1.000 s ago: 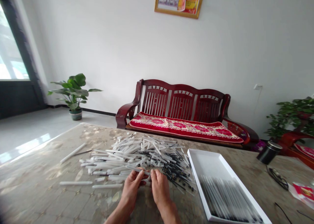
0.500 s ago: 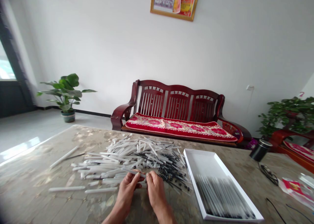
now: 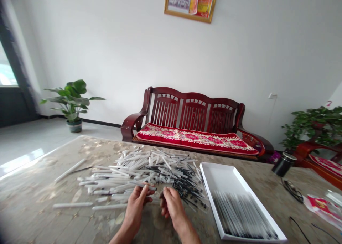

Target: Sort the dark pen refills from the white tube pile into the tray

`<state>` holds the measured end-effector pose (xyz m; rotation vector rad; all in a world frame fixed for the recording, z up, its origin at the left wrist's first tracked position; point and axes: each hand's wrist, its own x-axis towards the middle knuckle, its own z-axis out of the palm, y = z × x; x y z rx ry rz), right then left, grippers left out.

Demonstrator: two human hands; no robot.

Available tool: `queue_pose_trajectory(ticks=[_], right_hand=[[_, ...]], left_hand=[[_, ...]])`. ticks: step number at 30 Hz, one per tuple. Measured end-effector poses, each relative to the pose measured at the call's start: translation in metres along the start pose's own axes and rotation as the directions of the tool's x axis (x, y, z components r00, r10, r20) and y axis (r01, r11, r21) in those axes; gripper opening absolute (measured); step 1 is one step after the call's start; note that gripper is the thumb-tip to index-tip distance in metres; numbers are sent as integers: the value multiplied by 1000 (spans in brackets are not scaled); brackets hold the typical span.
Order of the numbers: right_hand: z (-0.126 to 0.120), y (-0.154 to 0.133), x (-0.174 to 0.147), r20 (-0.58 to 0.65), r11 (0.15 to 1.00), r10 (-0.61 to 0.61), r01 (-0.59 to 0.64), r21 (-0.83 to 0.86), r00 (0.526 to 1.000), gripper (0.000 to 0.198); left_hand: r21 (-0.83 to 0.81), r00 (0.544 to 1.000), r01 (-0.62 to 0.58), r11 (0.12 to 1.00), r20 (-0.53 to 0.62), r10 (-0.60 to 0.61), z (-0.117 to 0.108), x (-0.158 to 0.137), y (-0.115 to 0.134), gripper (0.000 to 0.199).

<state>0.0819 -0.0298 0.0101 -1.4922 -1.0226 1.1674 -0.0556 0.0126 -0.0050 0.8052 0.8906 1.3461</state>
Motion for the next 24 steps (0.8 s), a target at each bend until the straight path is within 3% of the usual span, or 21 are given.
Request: queue_pose_trajectory(ticks=[2,4,7,10,18,24], right_hand=[[-21,2,10,-95,983,-71,53,-178,993,45],[-43,2,23,-231,882,-215,87,-464,949,34],[-67,-1,40,-280,776,-325,86,-625,903,21],[-72,-8,53,-246,669,-379,81,-739,892,24],[-41,-23,71,-45,347,-423,116,-931,905,25],[-51,-20,62,30,225,-414,135,-965,910,27]], left_hand=[[-11,999,-3,1000,-42,2,-1,1,1,49],[-17,998,-5,1000,-63,4,-2,2,2,49],[-51,996,10,999,-83,-14,-1,2,2,51],[-110,995,46,993,-88,-56,1,2,4,53],[-133,992,39,990,-113,-55,-1,6,0,52],[-127,987,15,992,-156,-35,-4,10,-3,49]])
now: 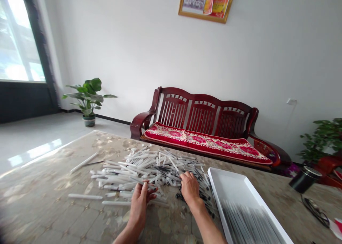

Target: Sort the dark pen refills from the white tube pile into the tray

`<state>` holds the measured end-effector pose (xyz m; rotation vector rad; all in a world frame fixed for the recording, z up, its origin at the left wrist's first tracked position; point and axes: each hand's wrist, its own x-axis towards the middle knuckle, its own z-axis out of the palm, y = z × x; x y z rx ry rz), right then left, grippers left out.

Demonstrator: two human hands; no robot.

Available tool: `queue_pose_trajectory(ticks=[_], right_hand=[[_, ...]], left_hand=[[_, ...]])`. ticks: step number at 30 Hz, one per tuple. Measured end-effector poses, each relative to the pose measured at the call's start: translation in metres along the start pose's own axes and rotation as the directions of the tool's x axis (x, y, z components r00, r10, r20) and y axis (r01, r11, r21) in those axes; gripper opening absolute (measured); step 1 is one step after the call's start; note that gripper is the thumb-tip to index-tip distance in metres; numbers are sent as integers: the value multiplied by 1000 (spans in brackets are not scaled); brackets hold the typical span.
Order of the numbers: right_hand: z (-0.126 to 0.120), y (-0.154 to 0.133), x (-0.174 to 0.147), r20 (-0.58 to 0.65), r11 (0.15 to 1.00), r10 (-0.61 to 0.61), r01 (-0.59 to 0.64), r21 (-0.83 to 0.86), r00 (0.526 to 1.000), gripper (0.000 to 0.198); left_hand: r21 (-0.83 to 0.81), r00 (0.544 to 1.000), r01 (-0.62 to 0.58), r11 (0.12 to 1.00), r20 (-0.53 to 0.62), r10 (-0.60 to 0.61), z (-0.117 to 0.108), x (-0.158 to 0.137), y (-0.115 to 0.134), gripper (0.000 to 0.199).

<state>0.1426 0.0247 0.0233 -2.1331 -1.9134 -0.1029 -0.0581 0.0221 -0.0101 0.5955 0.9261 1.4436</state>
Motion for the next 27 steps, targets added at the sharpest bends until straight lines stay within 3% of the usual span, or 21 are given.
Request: queue_pose_trajectory(ticks=[7,10,14,22,27], right_hand=[[-6,13,-7,-8,996,33,-33,-84,999,41],[-6,3,-3,-42,999,28,-29,-40,999,38],[-2,-19,7,-47,998,-63,64,4,997,29],[3,-46,41,82,975,-216,219,-30,973,28],[1,-45,44,152,970,-199,217,-107,968,23]], left_hand=[[-27,1000,-5,1000,-28,4,-1,3,3,47],[-12,999,-15,1000,-43,14,-2,4,3,46],[-7,998,-37,999,-43,37,-2,4,2,45],[-9,998,-44,999,-49,43,-1,3,3,46],[-20,999,-29,999,-37,28,-1,4,1,45]])
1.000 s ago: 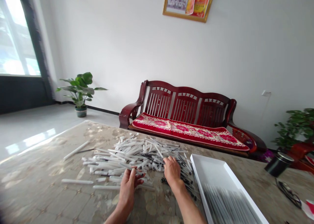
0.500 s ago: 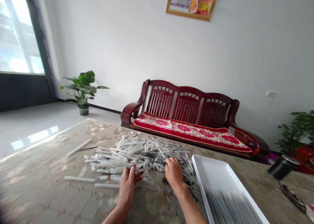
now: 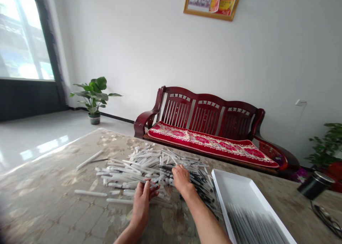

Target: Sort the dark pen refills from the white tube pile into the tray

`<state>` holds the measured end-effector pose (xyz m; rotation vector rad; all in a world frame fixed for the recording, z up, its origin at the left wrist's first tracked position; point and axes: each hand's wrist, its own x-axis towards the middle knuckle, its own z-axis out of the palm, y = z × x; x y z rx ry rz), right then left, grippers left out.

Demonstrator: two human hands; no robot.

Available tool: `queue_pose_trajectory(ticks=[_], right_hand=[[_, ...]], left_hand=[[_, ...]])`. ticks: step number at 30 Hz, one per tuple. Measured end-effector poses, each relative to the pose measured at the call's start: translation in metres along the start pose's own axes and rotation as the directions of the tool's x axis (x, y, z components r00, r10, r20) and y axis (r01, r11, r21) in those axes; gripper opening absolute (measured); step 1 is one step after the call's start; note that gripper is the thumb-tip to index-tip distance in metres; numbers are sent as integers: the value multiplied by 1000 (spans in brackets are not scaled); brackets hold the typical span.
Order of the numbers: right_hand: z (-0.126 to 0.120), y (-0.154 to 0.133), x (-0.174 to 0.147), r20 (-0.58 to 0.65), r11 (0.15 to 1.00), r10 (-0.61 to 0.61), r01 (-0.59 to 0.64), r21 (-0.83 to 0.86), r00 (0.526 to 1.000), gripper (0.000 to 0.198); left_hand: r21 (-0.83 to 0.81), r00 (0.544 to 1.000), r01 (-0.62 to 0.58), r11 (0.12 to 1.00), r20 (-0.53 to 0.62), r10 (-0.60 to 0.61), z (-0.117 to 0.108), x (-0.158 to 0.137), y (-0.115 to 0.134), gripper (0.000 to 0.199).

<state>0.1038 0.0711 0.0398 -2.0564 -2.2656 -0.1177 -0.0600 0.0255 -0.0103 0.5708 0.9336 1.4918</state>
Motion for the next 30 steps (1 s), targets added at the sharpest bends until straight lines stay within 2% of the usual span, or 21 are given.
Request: queue_pose_trajectory(ticks=[10,15,19,22,24,27,30], right_hand=[[-3,6,-9,12,997,84,-84,1,996,28],[-5,17,-18,25,985,139,-141,96,990,31],[-5,34,-25,46,945,227,-231,233,973,32],[-2,48,-31,55,878,300,-298,376,952,25],[2,56,-35,69,804,342,-330,495,937,18],[9,65,-44,106,644,383,-347,681,918,11],[17,71,-55,124,471,397,-318,823,909,20]], left_hand=[[-3,999,8,1000,32,-8,2,-3,3,46],[68,996,-37,997,81,31,2,-4,3,48],[172,981,-105,980,178,74,3,-7,2,43],[221,965,-123,968,256,64,4,-9,-1,40],[249,951,-152,956,301,73,3,-10,-4,39],[344,932,-222,912,350,94,0,-10,-6,38],[483,915,-307,820,388,114,-5,-12,-6,36]])
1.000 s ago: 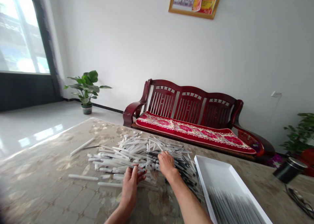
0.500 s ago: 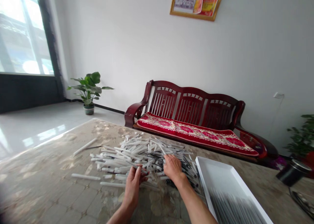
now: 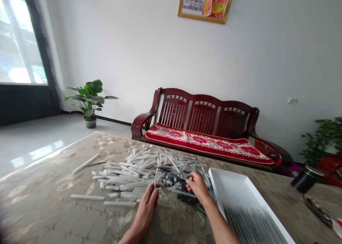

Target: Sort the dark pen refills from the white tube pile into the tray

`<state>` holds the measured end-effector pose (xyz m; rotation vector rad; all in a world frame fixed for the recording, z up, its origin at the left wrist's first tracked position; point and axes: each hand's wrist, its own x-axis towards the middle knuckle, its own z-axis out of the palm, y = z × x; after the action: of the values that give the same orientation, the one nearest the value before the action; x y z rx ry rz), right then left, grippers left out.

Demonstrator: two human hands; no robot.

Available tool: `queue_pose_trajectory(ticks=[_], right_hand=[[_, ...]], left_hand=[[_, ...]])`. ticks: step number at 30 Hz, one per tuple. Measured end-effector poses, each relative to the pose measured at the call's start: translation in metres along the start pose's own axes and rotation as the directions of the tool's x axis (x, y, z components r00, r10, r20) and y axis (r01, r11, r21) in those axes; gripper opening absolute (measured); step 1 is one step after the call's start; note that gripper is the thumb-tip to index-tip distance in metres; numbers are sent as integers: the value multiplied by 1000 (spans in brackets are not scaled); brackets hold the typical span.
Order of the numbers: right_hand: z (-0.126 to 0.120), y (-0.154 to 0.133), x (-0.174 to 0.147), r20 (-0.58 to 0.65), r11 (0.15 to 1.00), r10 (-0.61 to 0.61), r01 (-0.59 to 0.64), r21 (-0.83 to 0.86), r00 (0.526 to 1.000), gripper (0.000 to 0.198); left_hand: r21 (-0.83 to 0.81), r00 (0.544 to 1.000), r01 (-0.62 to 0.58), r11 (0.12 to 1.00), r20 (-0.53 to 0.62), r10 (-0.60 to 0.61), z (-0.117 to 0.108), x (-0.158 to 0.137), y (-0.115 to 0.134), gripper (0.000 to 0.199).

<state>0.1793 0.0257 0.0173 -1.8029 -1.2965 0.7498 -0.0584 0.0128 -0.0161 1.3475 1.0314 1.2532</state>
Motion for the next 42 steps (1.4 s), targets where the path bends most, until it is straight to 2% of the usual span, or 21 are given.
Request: queue_pose_trajectory(ticks=[3,6,9,12,15,20,29,36,39,42], right_hand=[[-4,10,-6,-20,986,16,-13,167,1000,30],[-9,12,-9,-93,964,39,-13,265,995,36],[-13,2,-18,-173,953,42,13,303,984,39],[-9,-18,-34,-160,930,-43,98,354,986,38],[4,-37,-52,-93,884,-130,158,440,987,39],[22,-49,-65,-34,846,-126,126,519,991,48],[21,-51,-68,-30,832,-123,119,541,992,51],[25,-52,-69,15,863,-107,85,499,994,53],[27,-52,-71,19,861,-71,52,506,997,55],[31,-51,-76,16,847,-30,17,532,999,56]], left_hand=[[174,999,-50,983,22,47,-2,-3,-1,33],[340,995,-91,936,72,71,-1,-4,-2,33],[492,990,-119,863,130,63,-1,-5,0,35],[583,986,-137,801,155,55,-1,-7,3,34],[604,981,-178,777,173,90,-2,-8,5,31],[561,970,-237,793,176,165,-3,-7,4,28],[555,969,-243,796,179,171,-3,-6,6,27],[531,950,-310,788,202,237,-2,-6,3,27],[560,938,-346,753,194,287,-3,-6,-2,29],[626,910,-404,667,196,366,-4,-8,-5,30]])
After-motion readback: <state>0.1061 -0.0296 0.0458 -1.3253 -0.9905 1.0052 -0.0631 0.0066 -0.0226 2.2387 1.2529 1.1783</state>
